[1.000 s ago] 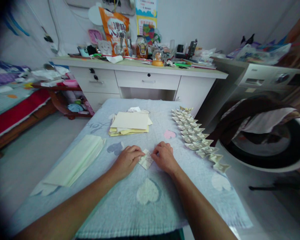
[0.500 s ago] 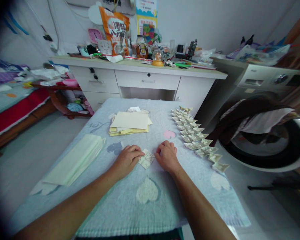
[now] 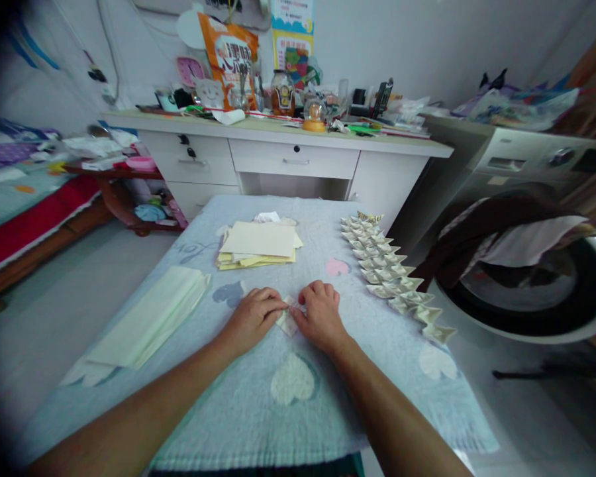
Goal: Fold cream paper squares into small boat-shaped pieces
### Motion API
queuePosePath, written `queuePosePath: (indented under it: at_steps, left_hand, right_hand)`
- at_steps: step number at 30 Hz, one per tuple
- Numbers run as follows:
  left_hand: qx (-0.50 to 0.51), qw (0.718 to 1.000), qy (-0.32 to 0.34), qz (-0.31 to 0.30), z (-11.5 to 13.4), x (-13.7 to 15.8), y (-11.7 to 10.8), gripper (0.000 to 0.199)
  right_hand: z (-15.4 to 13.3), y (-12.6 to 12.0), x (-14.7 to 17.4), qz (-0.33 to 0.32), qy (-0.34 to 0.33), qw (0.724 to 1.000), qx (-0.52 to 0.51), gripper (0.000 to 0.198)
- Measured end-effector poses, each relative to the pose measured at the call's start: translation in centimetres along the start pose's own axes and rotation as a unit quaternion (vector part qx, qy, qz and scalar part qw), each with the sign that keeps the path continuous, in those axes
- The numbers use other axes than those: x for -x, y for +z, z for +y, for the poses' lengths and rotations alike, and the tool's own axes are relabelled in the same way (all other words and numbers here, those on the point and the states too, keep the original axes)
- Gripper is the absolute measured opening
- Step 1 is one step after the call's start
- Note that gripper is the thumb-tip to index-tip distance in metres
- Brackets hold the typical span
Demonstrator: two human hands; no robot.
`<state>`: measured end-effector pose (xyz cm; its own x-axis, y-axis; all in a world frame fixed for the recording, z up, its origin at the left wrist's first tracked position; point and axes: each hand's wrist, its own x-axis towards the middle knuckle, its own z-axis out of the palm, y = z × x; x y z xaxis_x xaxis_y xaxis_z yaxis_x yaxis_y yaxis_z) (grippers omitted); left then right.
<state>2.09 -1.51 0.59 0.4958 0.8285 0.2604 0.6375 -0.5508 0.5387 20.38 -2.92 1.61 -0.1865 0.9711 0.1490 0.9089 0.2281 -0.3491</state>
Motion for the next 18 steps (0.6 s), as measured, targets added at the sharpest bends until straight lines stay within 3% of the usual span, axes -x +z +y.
queuePosePath:
  at_steps: [8,18]
  left_hand:
    - [-0.006,0.999,-0.037,-0.008,0.0,-0.1,0.0,0.025]
    - [-0.042,0.996,-0.079,-0.026,0.0,0.0,-0.5,0.025]
  right_hand:
    - [-1.1,0.6,-0.3,-0.004,0.026,0.997,0.073,0.036]
    - [-1.0,0.3,-0.3,-0.002,0.048,0.997,0.064,0.042]
